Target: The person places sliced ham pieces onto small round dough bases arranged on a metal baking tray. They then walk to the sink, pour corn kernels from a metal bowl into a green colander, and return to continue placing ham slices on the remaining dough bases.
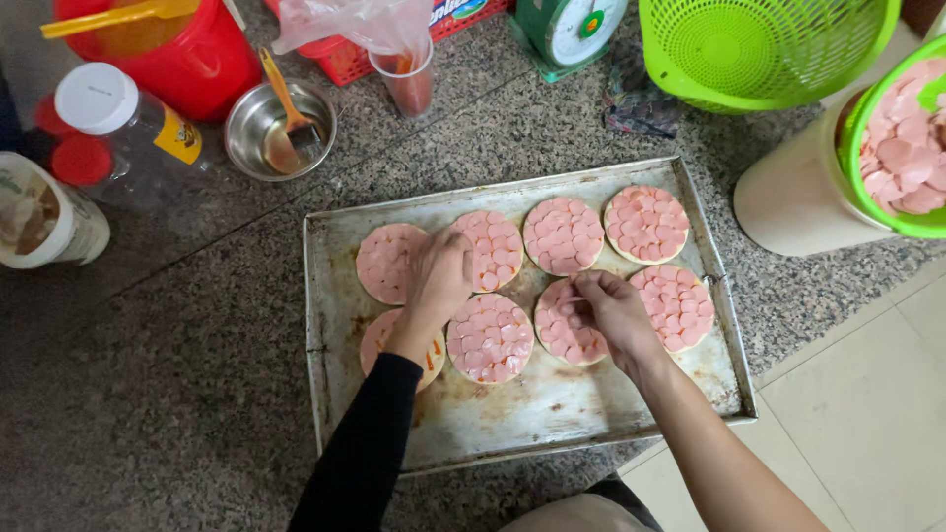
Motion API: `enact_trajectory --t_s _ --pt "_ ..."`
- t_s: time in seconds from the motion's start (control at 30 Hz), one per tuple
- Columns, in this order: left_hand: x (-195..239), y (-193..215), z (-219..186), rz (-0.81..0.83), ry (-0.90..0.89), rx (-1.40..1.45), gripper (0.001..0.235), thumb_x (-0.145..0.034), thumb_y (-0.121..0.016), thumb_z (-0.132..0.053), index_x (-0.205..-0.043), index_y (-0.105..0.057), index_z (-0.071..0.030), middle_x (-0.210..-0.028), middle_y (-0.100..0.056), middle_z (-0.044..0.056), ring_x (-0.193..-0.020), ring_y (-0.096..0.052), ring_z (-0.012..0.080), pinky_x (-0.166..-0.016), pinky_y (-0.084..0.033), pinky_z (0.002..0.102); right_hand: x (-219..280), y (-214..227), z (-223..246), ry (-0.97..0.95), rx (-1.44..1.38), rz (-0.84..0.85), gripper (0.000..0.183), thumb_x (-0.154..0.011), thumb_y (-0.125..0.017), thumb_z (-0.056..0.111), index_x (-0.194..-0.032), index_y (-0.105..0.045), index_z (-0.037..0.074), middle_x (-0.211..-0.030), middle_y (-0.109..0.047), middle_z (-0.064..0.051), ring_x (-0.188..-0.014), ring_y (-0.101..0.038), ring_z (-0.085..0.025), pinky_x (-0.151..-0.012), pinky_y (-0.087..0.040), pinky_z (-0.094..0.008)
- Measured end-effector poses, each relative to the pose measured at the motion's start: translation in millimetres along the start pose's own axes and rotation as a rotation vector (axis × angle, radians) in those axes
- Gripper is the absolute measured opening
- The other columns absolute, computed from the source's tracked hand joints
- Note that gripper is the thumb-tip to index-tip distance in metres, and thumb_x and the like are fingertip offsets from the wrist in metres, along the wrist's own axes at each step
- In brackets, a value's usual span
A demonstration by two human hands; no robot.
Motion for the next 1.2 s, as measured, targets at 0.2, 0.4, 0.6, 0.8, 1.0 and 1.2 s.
enact_trajectory --t_s 0.2,0.4,0.6,0.8,1.0,1.2 --pt "-6 -23 -6 0.163 -0.129 -0.154 0.011 -0.087 -0.062 -0.013 -0.089 -0.069 -0.005 -0.097 -0.067 0.013 -0.101 -0.064 0.0314 -0.084 -0.044 0.048 -11 -9 -5 -0.044 -0.023 -0.004 0.020 -0.105 -0.056 0.021 -0.105 -0.066 0.003 -0.091 -0.072 -0.006 -0.073 -0.066 -0.011 -0.062 -0.053 -0.024" --pt "-14 -26 -17 0.127 -0.141 -0.274 0.011 -0.088 -0.063 -0.012 -0.091 -0.069 -0.003 -0.102 -0.068 0.013 -0.104 -0.064 0.0283 -0.087 -0.043 0.045 -6 -5 -7 -0.024 0.012 0.015 0.021 -0.104 -0.058 0.019 -0.103 -0.068 0.001 -0.091 -0.074 -0.007 -0.073 -0.065 -0.010 -0.062 -0.054 -0.024" --pt "-18 9 -36 0.028 -0.062 0.031 0.015 -0.087 -0.072 -0.017 -0.093 -0.070 -0.003 -0.098 -0.069 0.012 -0.092 -0.066 0.0333 -0.084 -0.046 0.047 3 0 0 -0.013 0.022 0.021 0.020 -0.103 -0.061 0.018 -0.104 -0.070 0.001 -0.085 -0.073 -0.008 -0.069 -0.066 -0.011 -0.061 -0.054 -0.024" --pt "7 10 -75 0.321 0.091 0.413 0.017 -0.090 -0.073 -0.020 -0.101 -0.075 -0.007 -0.092 -0.072 0.008 -0.074 -0.069 0.0200 -0.068 -0.054 0.033 16 -40 6 0.017 0.150 0.124 0.018 -0.100 -0.063 0.017 -0.104 -0.071 0.002 -0.088 -0.075 -0.006 -0.070 -0.068 -0.010 -0.056 -0.051 -0.023" --pt "46 32 -71 0.191 0.159 0.496 0.012 -0.086 -0.072 -0.015 -0.090 -0.072 -0.004 -0.086 -0.072 0.009 -0.074 -0.073 0.0219 -0.068 -0.057 0.033 35 -72 -12 0.057 0.190 0.272 0.017 -0.100 -0.062 0.017 -0.106 -0.068 0.002 -0.091 -0.077 -0.006 -0.073 -0.073 -0.010 -0.062 -0.056 -0.022" --pt "107 30 -40 0.155 0.342 0.223 0.013 -0.088 -0.069 -0.017 -0.085 -0.073 -0.005 -0.085 -0.071 0.013 -0.079 -0.071 0.0313 -0.072 -0.053 0.043 41 -45 -34 -0.035 0.190 0.145 0.020 -0.102 -0.061 0.022 -0.106 -0.069 0.005 -0.087 -0.073 -0.007 -0.070 -0.068 -0.012 -0.060 -0.054 -0.025"
Point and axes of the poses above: each hand's wrist, its own x-axis away from the middle knuckle, its own y-axis out of the back of the hand, z = x × y, the point moved 9 cm from there along -x, towards the middle knuckle
